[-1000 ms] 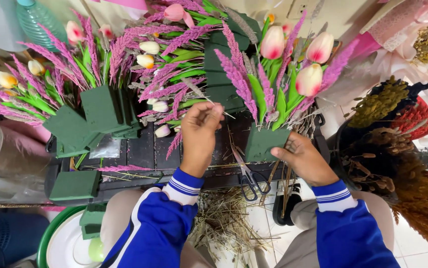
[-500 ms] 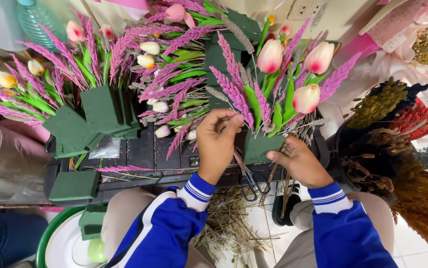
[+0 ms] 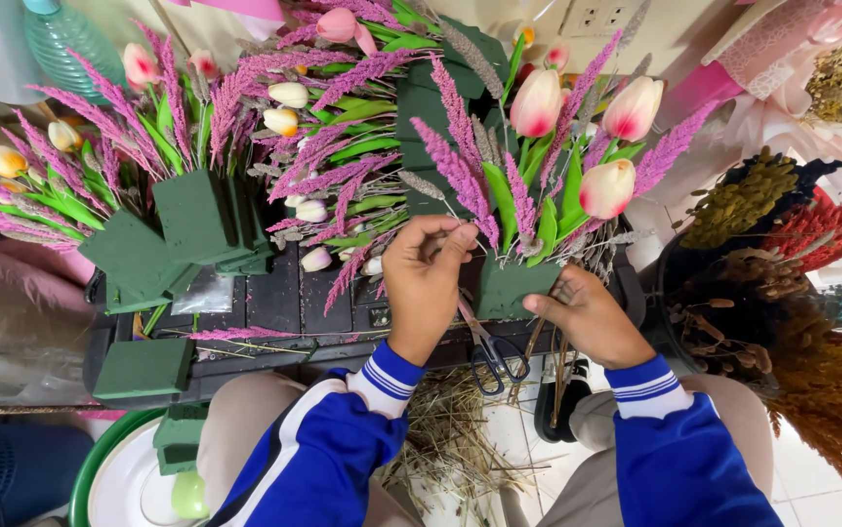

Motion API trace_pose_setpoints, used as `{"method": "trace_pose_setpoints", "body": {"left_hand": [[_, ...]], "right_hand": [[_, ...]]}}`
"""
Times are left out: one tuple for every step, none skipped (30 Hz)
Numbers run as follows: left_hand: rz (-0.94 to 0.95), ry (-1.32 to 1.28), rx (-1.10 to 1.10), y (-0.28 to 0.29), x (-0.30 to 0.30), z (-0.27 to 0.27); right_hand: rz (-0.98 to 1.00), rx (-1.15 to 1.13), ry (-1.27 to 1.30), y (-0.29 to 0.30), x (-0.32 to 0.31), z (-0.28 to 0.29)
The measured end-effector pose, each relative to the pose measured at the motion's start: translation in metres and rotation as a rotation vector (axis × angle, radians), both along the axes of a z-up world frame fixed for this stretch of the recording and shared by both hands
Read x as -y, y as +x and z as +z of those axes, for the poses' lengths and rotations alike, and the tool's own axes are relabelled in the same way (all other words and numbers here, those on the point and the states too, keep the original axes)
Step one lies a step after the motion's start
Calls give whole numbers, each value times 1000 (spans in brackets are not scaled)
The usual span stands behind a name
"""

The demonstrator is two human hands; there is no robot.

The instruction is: The person arranges artificial flowers and dried stems into a green foam block. They use scissors to trim the stems and insert them into the foam, adjusting the arrangement to create a bouquet.

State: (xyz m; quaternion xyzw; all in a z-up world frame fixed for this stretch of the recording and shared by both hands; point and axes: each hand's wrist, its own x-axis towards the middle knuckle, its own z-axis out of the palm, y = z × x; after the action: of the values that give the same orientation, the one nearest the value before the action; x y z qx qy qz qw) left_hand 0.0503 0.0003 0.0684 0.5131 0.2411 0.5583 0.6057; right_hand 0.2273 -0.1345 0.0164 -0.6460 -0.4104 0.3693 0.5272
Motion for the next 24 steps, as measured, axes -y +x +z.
{"method": "trace_pose_setpoints", "body": {"left_hand": [[1,0,0,1,1,-1],[-4,-1,-5,1,1,-2],[-8,-3,-10,2,1,-2],[-8,-3,-9,1,2,-1],[-5,-3,-6,1,2,-1],[-2,-3,-2,1,3,0],[-2,-2,-2,1,3,-1],[-5,0,-2,1,3,-1],[-8,3,-2,1,2,-1],[-8,3,-2,1,3,0],[-8,6,-5,1,4,1],[-7,9,-9,1,5,1],[-7,9,-9,1,6,1],[-14,-6,1,2,7,0],[-22,-21,12,3,9,-1],[-22,-21,13,4,10,-2],[-23,-21,12,5,12,-3],[-25,-22,11,5,14,-3],[-25,-22,11,5,14,-2],[-24,-14,0,4,15,-1],[-25,-6,-10,4,15,1],[-26,-6,-9,5,16,-1],[-19,-4,-15,6,17,-2],[-12,-2,-20,6,18,-3]], "right_hand": [[1,0,0,1,0,-1],[5,1,-1,1,-1,-2],[9,2,-2,2,-1,-4],[9,3,-3,0,-2,0],[7,2,-3,-3,-2,4],[5,1,-3,-5,-2,8],[5,1,-2,-4,-2,6],[5,0,-1,-3,-1,4],[5,-1,1,-2,-1,2],[5,-1,1,-2,-1,4],[6,3,-1,-2,0,5],[8,6,-4,-2,0,6],[8,6,-4,-3,0,7],[10,9,-8,-3,0,9],[12,12,-12,-4,0,11],[12,13,-12,-2,1,9],[4,12,-9,0,1,7],[-4,11,-7,2,2,5],[-4,11,-8,1,2,6],[2,11,-8,0,3,7],[6,12,-9,0,3,8],[5,12,-9,0,3,9],[18,17,-13,-1,2,10],[30,22,-17,-1,2,11]]}}
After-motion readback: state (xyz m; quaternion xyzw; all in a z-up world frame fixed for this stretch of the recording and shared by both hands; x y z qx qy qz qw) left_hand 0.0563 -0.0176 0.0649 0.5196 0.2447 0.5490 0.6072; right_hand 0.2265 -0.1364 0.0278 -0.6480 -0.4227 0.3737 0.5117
